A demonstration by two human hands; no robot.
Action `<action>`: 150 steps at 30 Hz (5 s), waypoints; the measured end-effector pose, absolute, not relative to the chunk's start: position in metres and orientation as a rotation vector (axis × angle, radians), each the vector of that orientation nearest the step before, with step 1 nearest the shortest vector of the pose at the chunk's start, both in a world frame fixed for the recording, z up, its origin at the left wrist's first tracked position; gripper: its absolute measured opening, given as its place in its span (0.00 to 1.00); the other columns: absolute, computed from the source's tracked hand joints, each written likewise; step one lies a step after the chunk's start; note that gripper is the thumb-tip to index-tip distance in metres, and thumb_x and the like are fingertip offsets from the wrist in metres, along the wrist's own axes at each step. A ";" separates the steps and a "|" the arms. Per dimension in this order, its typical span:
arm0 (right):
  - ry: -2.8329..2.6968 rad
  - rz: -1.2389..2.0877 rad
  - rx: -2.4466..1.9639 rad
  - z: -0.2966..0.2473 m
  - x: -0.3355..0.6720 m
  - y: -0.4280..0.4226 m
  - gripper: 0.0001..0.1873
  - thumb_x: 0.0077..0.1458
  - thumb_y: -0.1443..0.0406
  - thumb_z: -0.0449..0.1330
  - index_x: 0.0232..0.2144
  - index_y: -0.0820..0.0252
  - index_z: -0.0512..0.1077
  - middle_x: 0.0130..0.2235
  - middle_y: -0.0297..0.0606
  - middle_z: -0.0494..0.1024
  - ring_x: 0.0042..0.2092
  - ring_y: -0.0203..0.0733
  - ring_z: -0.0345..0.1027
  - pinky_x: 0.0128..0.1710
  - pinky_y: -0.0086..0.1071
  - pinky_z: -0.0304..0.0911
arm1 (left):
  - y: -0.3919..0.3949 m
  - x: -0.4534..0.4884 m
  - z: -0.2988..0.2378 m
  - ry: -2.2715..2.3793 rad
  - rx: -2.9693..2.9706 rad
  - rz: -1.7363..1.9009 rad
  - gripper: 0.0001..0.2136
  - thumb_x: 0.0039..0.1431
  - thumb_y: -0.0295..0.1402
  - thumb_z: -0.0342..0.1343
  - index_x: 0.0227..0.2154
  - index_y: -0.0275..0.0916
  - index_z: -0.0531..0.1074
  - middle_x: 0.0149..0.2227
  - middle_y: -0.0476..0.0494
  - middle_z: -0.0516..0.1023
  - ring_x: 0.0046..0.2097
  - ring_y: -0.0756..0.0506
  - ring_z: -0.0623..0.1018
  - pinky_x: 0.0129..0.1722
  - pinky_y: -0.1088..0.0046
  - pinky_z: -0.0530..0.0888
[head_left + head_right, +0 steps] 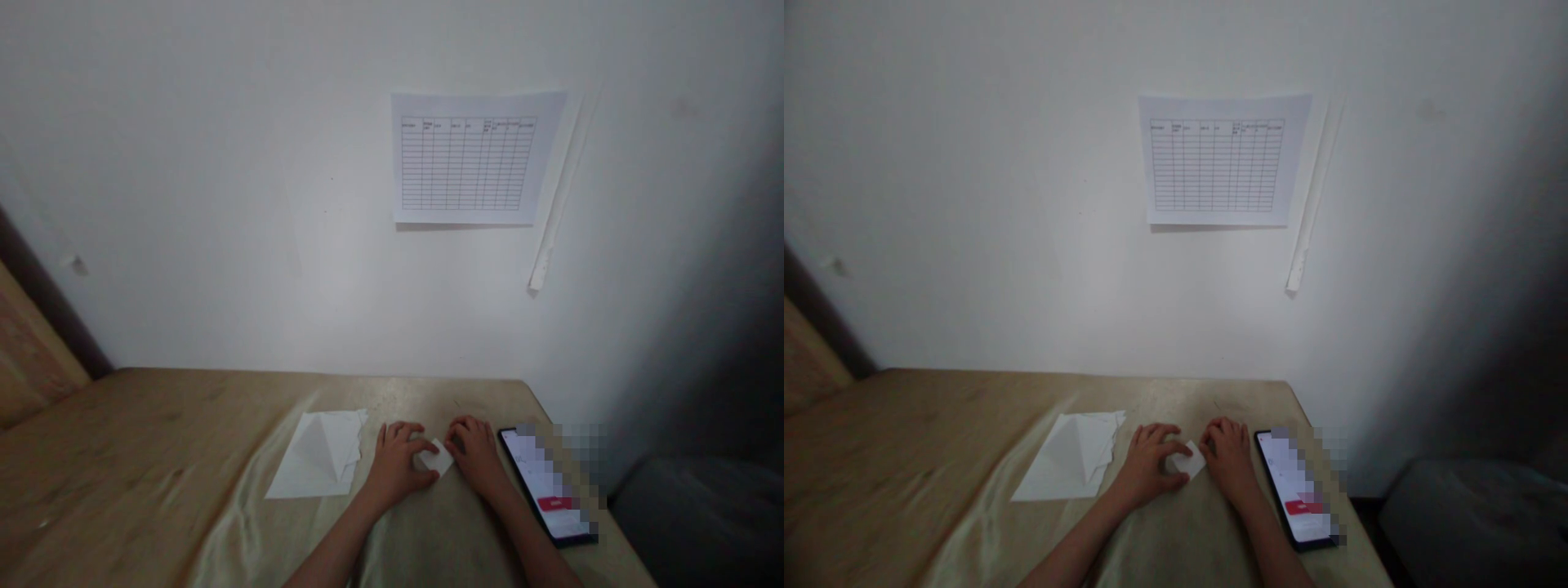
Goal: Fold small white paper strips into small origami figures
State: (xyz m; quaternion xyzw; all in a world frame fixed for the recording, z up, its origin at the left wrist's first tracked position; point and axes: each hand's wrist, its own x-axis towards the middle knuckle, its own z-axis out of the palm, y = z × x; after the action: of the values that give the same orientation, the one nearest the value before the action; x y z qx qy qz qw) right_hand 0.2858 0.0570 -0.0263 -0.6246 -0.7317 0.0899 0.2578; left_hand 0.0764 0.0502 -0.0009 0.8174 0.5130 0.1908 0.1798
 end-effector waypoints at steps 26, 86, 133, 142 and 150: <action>-2.058 0.414 -1.684 -0.007 0.287 0.044 0.22 0.44 0.56 0.71 0.42 0.50 0.74 0.55 0.39 0.73 0.62 0.53 0.61 0.68 0.51 0.39 | 0.055 0.074 0.000 1.450 2.318 0.540 0.14 0.55 0.38 0.68 0.44 0.64 0.81 0.60 0.48 0.71 0.63 0.36 0.66 0.67 0.46 0.54; -1.896 0.254 -1.665 -0.017 0.284 0.049 0.09 0.59 0.59 0.61 0.36 0.46 0.83 0.51 0.42 0.76 0.56 0.52 0.66 0.58 0.44 0.59 | 0.056 0.075 -0.001 1.518 2.294 0.596 0.15 0.51 0.41 0.69 0.44 0.59 0.82 0.60 0.48 0.72 0.62 0.35 0.65 0.64 0.51 0.59; -2.155 0.729 -1.507 -0.003 0.292 0.043 0.05 0.47 0.61 0.69 0.31 0.45 0.82 0.63 0.33 0.65 0.70 0.55 0.43 0.69 0.59 0.18 | 0.056 0.074 -0.003 1.507 2.266 0.644 0.14 0.51 0.39 0.70 0.42 0.58 0.82 0.60 0.46 0.72 0.62 0.34 0.66 0.64 0.51 0.60; -2.016 0.543 -1.449 -0.017 0.294 0.047 0.07 0.51 0.64 0.64 0.34 0.49 0.80 0.58 0.38 0.70 0.64 0.50 0.56 0.67 0.47 0.48 | 0.054 0.074 -0.004 1.475 2.317 0.618 0.15 0.54 0.38 0.68 0.45 0.59 0.81 0.61 0.49 0.72 0.63 0.35 0.65 0.65 0.48 0.58; -1.976 0.529 -1.473 -0.021 0.297 0.050 0.12 0.50 0.62 0.66 0.40 0.47 0.81 0.57 0.39 0.69 0.64 0.51 0.56 0.66 0.46 0.51 | 0.056 0.067 0.002 1.393 2.297 0.415 0.18 0.57 0.39 0.65 0.50 0.63 0.77 0.63 0.56 0.72 0.68 0.33 0.61 0.67 0.38 0.46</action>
State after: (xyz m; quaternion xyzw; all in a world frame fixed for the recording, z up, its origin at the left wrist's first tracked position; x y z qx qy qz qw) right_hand 0.2966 0.0503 -0.0215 -0.5565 -0.7464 0.1998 0.3053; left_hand 0.0665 0.0564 0.0020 0.8261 0.5009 0.1493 0.2103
